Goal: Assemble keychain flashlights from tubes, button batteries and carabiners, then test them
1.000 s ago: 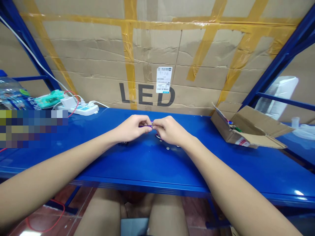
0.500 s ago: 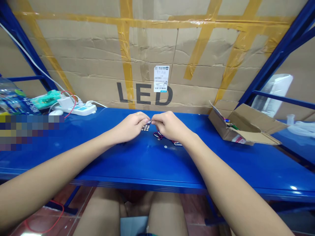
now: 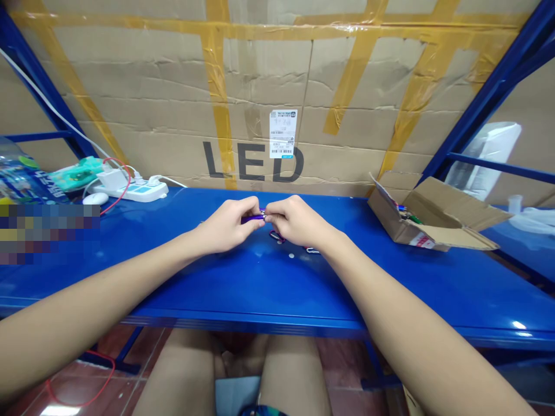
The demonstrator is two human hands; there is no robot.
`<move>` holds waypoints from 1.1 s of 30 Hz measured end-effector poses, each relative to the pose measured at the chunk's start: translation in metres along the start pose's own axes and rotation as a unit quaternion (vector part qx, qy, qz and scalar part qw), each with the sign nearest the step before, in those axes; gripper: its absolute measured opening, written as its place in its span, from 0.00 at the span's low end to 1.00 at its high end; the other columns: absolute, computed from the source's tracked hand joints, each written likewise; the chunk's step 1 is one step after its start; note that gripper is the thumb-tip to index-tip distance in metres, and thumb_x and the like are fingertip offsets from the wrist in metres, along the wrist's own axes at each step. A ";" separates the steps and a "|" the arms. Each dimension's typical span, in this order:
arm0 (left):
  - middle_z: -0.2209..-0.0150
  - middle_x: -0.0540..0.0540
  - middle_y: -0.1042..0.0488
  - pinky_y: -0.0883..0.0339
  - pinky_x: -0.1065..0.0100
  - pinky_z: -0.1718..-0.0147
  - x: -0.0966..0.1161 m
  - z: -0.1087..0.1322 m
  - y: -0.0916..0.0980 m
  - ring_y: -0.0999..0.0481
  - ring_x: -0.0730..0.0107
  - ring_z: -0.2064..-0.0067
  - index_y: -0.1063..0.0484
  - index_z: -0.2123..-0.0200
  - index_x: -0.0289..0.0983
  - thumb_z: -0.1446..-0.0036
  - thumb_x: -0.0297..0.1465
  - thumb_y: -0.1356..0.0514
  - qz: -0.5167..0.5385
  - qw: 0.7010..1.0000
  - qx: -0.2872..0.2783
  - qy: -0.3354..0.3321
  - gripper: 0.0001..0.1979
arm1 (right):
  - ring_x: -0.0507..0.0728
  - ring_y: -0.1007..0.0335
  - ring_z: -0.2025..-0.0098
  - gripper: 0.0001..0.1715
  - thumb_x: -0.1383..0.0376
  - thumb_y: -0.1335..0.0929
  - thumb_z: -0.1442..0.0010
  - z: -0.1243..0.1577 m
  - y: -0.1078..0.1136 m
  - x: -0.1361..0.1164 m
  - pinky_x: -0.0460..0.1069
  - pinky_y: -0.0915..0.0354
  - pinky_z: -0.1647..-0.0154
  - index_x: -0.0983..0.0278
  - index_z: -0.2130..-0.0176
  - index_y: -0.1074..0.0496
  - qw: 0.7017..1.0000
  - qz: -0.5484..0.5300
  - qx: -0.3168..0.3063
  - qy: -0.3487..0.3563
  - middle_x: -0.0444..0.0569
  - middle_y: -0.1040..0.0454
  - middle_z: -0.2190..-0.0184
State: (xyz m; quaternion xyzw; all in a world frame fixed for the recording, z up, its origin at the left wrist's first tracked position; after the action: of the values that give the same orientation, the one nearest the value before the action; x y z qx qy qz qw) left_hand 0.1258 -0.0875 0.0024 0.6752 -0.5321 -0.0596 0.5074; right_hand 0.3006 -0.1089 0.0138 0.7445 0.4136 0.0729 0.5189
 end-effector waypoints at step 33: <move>0.71 0.45 0.23 0.39 0.65 0.70 0.001 -0.005 0.002 0.27 0.64 0.69 0.26 0.73 0.37 0.38 0.33 0.46 -0.024 0.992 -0.063 0.103 0.14 | 0.50 0.48 0.77 0.14 0.76 0.40 0.44 0.000 0.000 -0.001 0.47 0.49 0.72 0.64 0.78 0.38 0.998 0.045 -0.036 0.028 0.44 0.34 0.81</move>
State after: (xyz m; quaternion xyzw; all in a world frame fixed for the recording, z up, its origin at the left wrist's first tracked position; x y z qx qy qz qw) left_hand 0.1281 -0.0855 0.0064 0.6572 -0.4558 -0.0359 0.5993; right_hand 0.3002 -0.1093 0.0141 0.7408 0.3907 0.1318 0.5303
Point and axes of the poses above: each hand's wrist, its own z-axis away from the middle knuckle, its own y-axis out of the back of the hand, x = y × z, the point moved 2 cm from there along -z, towards the middle knuckle
